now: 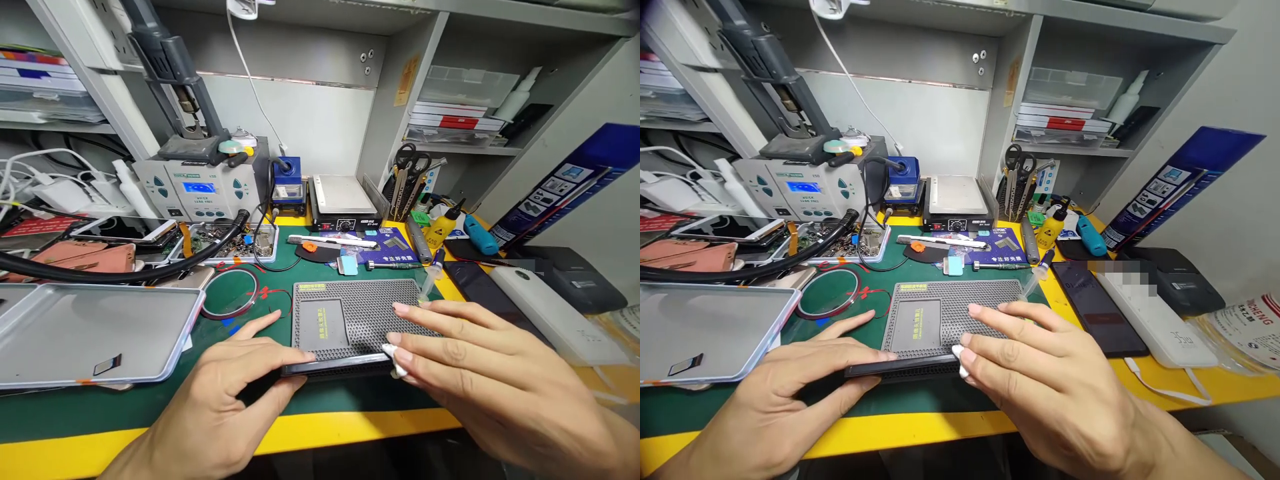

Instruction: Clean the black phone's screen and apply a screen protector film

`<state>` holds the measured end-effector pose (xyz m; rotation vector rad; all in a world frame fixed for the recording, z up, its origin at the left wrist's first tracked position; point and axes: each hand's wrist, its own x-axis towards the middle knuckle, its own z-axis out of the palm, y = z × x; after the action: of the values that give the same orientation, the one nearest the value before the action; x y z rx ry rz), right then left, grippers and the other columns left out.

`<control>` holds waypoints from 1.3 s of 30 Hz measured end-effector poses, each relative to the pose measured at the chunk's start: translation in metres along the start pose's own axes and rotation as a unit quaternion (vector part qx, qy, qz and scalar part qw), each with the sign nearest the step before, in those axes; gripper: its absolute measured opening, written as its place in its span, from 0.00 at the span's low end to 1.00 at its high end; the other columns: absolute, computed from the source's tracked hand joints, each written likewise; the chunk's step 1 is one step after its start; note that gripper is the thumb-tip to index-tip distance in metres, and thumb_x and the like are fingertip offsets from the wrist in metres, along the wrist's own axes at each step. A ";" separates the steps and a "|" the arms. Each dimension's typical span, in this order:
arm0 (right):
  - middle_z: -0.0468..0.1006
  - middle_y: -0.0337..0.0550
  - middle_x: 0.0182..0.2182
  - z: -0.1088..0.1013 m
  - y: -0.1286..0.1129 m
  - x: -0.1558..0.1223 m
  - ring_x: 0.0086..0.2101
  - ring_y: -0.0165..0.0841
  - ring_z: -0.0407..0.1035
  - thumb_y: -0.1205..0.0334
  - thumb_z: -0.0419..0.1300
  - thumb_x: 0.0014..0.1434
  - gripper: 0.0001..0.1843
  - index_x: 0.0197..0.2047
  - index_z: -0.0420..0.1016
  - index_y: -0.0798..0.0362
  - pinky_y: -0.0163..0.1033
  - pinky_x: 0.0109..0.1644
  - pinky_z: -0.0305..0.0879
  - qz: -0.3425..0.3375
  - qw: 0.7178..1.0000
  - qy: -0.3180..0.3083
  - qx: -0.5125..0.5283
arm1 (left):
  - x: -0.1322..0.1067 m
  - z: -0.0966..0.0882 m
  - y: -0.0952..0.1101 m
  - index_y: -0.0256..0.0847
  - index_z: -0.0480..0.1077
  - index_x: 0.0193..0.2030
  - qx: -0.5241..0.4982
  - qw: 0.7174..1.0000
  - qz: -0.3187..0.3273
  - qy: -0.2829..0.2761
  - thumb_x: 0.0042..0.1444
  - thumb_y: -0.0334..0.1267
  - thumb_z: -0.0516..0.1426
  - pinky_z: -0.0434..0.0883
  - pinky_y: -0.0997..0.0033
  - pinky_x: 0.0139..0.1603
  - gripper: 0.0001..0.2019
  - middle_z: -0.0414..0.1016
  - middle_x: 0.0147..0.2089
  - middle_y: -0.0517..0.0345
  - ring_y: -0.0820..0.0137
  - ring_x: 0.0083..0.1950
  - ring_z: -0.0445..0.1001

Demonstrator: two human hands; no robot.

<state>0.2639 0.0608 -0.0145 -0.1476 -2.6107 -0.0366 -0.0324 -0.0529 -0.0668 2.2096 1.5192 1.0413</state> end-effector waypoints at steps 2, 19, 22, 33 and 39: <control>0.79 0.43 0.53 0.004 -0.003 0.007 0.64 0.38 0.64 0.75 0.58 0.64 0.16 0.54 0.77 0.58 0.46 0.73 0.57 -0.008 1.000 -0.008 0.001 | 0.000 0.001 0.001 0.56 0.74 0.53 -0.019 1.000 -0.008 -0.008 0.63 0.30 0.59 0.62 0.55 0.76 0.16 0.84 0.45 0.75 0.76 0.43 0.83; 0.82 0.40 0.48 0.031 -0.047 0.085 0.53 0.35 0.76 0.71 0.60 0.68 0.10 0.51 0.77 0.53 0.42 0.65 0.71 0.091 0.982 0.101 0.131 | 0.005 -0.004 0.004 0.44 0.74 0.41 -0.110 0.994 -0.017 -0.011 0.66 0.31 0.54 0.57 0.49 0.75 0.08 0.82 0.35 0.65 0.74 0.37 0.79; 0.83 0.38 0.36 0.005 -0.042 0.085 0.34 0.31 0.79 0.64 0.63 0.68 0.04 0.45 0.78 0.49 0.30 0.38 0.79 0.315 0.897 0.194 0.244 | 0.004 -0.002 0.003 0.46 0.76 0.49 -0.109 0.994 -0.013 0.000 0.66 0.31 0.55 0.57 0.48 0.76 0.10 0.84 0.42 0.64 0.74 0.39 0.81; 0.81 0.46 0.35 -0.026 -0.012 0.004 0.34 0.31 0.75 0.55 0.70 0.62 0.09 0.40 0.85 0.52 0.31 0.35 0.73 0.435 0.840 0.071 0.316 | 0.001 0.004 -0.006 0.52 0.73 0.50 -0.012 0.997 0.057 0.042 0.64 0.35 0.59 0.65 0.49 0.73 0.10 0.84 0.42 0.70 0.69 0.46 0.84; 0.80 0.42 0.35 -0.011 -0.007 -0.006 0.38 0.32 0.73 0.71 0.66 0.63 0.14 0.50 0.82 0.47 0.40 0.45 0.71 0.262 0.912 0.102 0.299 | 0.000 0.006 -0.011 0.52 0.73 0.52 0.026 0.997 0.069 0.028 0.64 0.36 0.59 0.66 0.46 0.72 0.12 0.85 0.43 0.67 0.65 0.47 0.85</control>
<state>0.2739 0.0528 -0.0082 -0.5763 -2.1752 0.8754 -0.0364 -0.0474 -0.0772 2.3679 1.4497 1.1255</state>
